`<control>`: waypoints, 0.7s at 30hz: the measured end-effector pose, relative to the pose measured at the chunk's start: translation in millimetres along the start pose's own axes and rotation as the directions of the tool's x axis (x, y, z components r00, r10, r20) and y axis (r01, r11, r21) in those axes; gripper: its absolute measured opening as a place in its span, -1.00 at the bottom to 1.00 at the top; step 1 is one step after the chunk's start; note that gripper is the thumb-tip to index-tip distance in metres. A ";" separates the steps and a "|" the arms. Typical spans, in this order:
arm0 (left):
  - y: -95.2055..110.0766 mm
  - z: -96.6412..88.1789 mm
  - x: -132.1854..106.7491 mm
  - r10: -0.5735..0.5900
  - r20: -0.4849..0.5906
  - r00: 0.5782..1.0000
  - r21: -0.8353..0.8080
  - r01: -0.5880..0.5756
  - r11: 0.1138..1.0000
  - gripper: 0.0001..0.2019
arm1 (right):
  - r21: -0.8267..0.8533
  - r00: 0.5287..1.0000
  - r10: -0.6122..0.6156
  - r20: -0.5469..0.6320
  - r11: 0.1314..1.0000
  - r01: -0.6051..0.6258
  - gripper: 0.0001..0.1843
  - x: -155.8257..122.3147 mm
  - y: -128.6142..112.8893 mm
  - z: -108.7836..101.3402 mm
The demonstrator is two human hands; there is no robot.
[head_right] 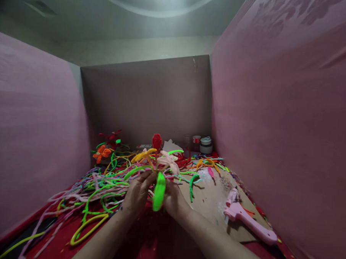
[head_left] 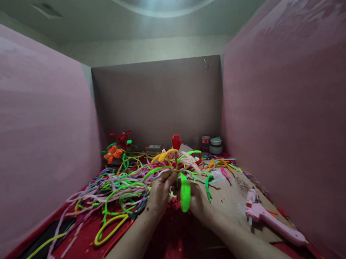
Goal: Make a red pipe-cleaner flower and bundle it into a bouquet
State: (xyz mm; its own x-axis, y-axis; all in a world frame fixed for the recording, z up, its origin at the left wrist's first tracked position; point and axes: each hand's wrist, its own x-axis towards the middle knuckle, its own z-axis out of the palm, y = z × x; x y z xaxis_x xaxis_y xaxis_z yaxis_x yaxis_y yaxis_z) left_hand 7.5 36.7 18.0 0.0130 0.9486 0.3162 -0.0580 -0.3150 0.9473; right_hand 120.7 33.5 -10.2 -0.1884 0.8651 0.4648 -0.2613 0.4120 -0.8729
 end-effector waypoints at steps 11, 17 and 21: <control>-12.6 -23.4 10.8 0.118 -0.171 0.978 0.071 -0.107 0.992 -0.82 | 0.172 0.890 0.151 -0.431 0.982 -0.083 -0.86 12.2 -8.5 -42.8; -10.4 -16.4 7.4 0.099 -0.195 0.976 0.067 -0.087 0.994 -0.86 | 0.063 0.895 -0.017 -0.445 0.997 0.051 -0.79 10.2 -21.5 -45.7; -9.6 -14.2 4.9 0.087 -0.190 0.978 0.066 -0.076 0.995 -0.86 | -0.083 0.913 -0.118 -0.390 0.992 0.092 -0.78 4.9 -32.7 -39.2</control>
State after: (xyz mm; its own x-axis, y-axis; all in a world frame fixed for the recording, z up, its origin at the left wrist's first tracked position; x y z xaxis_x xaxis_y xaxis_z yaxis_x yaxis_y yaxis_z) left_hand -6.0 44.8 9.7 -0.1817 0.9060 0.3824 0.0076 -0.3875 0.9218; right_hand 165.5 35.4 14.8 0.2278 0.8530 0.4695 -0.1977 0.5127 -0.8355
